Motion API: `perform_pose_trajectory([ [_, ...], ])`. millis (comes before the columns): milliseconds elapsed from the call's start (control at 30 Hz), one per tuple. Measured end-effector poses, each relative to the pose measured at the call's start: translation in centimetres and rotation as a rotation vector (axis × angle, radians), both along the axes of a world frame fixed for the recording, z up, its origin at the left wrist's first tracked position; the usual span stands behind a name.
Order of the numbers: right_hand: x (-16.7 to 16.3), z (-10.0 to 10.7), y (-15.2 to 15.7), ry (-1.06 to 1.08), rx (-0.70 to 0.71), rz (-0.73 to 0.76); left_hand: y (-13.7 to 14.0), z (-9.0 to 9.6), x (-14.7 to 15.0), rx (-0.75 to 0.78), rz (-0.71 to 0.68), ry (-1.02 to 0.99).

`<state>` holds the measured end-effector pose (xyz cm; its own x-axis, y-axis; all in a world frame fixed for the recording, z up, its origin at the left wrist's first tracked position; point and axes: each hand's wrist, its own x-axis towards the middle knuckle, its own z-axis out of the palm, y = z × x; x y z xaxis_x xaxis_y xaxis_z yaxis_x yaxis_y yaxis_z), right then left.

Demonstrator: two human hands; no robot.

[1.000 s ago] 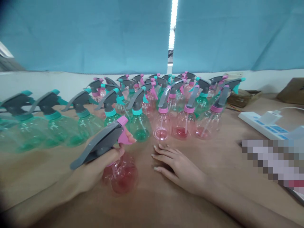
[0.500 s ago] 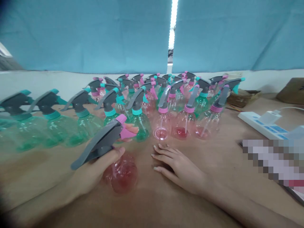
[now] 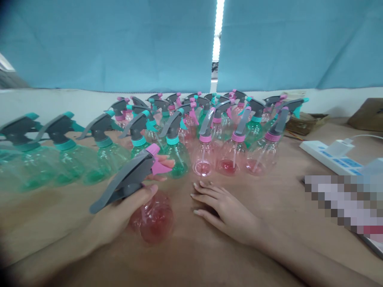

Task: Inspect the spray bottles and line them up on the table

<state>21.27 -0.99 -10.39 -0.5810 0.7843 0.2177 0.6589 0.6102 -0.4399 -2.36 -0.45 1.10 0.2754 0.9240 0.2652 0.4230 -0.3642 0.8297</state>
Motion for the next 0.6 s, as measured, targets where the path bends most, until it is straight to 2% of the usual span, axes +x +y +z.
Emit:
perform_pose_trajectory([
  [100,0.0,-0.05,-0.01,0.012,0.007,-0.003,-0.01,-0.01,0.01,-0.01,-0.041,-0.04],
  [467,0.0,0.06,-0.01,-0.004,-0.002,-0.006,0.07,-0.36,-0.15,0.016,-0.037,-0.006],
  [600,0.07,-0.12,0.05,0.033,0.008,0.005,0.04,-0.28,-0.14,-0.017,-0.032,0.002],
])
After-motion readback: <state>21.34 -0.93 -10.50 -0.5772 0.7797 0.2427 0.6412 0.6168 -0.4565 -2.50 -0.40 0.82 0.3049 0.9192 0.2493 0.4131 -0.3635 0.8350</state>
